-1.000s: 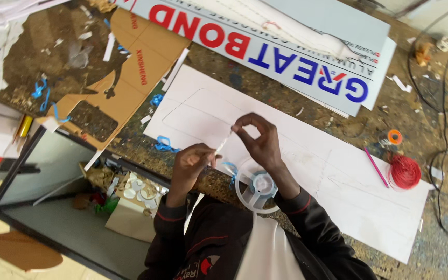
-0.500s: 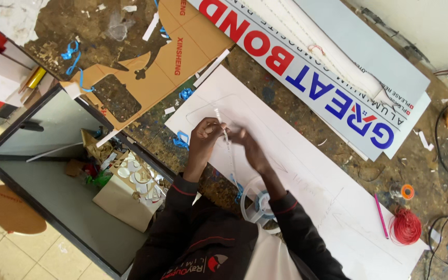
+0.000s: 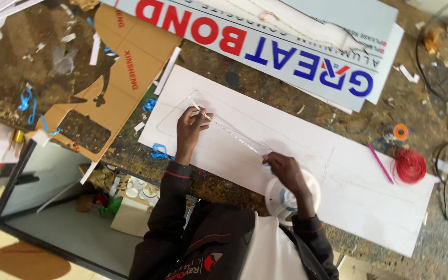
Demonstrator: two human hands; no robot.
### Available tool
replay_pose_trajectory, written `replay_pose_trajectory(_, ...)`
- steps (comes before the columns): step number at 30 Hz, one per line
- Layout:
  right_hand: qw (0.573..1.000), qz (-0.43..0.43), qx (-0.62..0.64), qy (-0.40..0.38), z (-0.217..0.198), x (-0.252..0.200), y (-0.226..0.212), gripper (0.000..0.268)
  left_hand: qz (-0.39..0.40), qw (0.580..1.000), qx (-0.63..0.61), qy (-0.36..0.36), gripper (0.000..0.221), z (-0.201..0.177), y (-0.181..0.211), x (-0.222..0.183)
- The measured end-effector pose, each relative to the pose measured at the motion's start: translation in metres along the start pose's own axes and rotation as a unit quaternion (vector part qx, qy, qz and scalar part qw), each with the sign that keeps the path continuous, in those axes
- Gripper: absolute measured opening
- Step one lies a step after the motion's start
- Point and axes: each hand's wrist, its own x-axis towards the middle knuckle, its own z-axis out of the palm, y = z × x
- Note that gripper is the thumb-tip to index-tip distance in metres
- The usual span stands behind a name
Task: The person outlines a stencil onto a large composite panel using a pencil and then measures and prepares a strip of LED lights to fit within the marked area on the panel.
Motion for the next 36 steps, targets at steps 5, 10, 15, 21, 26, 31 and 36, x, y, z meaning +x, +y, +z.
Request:
replay_pose_trajectory(5, 0.995, 0.052, 0.052, 0.074, -0.017, -0.003, 0.036, 0.025, -0.005, 0.998, 0.069, 0.009, 0.017, 0.021, -0.049, 0.041)
replay_pose_trajectory(10, 0.995, 0.036, 0.032, 0.081, -0.007, 0.018, 0.041, 0.026, -0.048, 0.992, -0.101, 0.061, 0.016, 0.026, -0.035, 0.056)
replay_pose_trajectory(15, 0.994, 0.035, 0.025, 0.099, -0.004, 0.04, 0.027, 0.024, 0.075, 0.965, 0.218, 0.122, 0.018, 0.012, -0.022, 0.073)
replay_pose_trajectory(21, 0.992, 0.059, 0.012, 0.107, -0.005, 0.055, 0.039, 0.025, 0.071, 0.982, 0.15, 0.093, 0.02, -0.001, -0.029, 0.09)
replay_pose_trajectory(26, 0.991, 0.07, 0.015, 0.115, -0.006, 0.059, 0.037, 0.027, 0.083, 0.972, 0.207, 0.081, 0.016, -0.006, -0.012, 0.087)
replay_pose_trajectory(31, 0.989, 0.071, 0.002, 0.126, -0.005, 0.059, 0.034, 0.027, 0.159, 0.887, 0.415, 0.127, 0.01, -0.007, -0.019, 0.09)
replay_pose_trajectory(36, 0.987, 0.077, 0.017, 0.143, 0.0, 0.063, 0.047, 0.029, 0.154, 0.892, 0.402, 0.139, 0.009, -0.005, -0.025, 0.092)
